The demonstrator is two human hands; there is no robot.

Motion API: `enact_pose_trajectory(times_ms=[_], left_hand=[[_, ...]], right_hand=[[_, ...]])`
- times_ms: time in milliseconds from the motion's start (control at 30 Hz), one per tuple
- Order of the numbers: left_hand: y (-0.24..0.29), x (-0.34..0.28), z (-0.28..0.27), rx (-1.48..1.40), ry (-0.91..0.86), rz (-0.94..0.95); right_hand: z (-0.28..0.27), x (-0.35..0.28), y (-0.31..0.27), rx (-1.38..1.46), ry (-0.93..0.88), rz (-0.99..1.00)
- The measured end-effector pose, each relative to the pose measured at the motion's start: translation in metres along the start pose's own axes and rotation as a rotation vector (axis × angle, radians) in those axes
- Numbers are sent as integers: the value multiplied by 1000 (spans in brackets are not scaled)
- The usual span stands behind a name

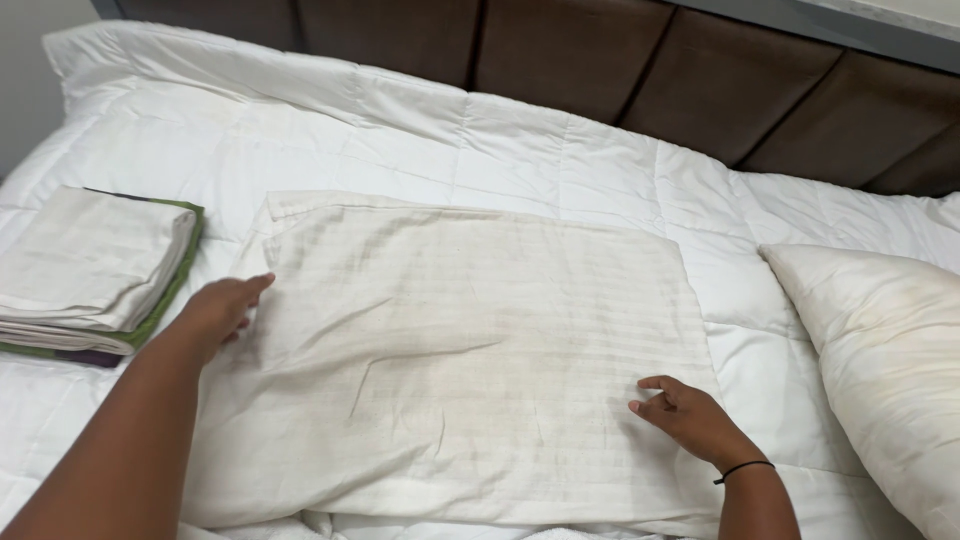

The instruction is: The person removes a white pillowcase from a pillow by hand. They pull the case off the pillow, then unfold the removed case and spread it flat on the bed.

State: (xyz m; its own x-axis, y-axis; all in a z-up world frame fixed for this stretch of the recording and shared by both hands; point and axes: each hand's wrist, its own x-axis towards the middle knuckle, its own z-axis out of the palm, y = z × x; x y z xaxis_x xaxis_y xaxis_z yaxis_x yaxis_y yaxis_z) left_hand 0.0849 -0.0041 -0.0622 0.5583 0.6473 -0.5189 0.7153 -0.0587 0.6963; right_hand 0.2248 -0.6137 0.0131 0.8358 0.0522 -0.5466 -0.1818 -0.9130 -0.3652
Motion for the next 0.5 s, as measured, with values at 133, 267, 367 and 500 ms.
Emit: enact_pose_trajectory(times_ms=[133, 267, 367, 500], left_hand=[[39, 3, 13, -54, -9, 18], [76, 5, 23, 4, 66, -71], [78, 49, 25, -181, 123, -31], [65, 99, 19, -480, 233, 169]], right_hand=[[11, 20, 2, 58, 141, -103], [14, 40, 4, 234, 354, -251], [22, 56, 4, 241, 437, -264], [31, 60, -8, 94, 522, -262]])
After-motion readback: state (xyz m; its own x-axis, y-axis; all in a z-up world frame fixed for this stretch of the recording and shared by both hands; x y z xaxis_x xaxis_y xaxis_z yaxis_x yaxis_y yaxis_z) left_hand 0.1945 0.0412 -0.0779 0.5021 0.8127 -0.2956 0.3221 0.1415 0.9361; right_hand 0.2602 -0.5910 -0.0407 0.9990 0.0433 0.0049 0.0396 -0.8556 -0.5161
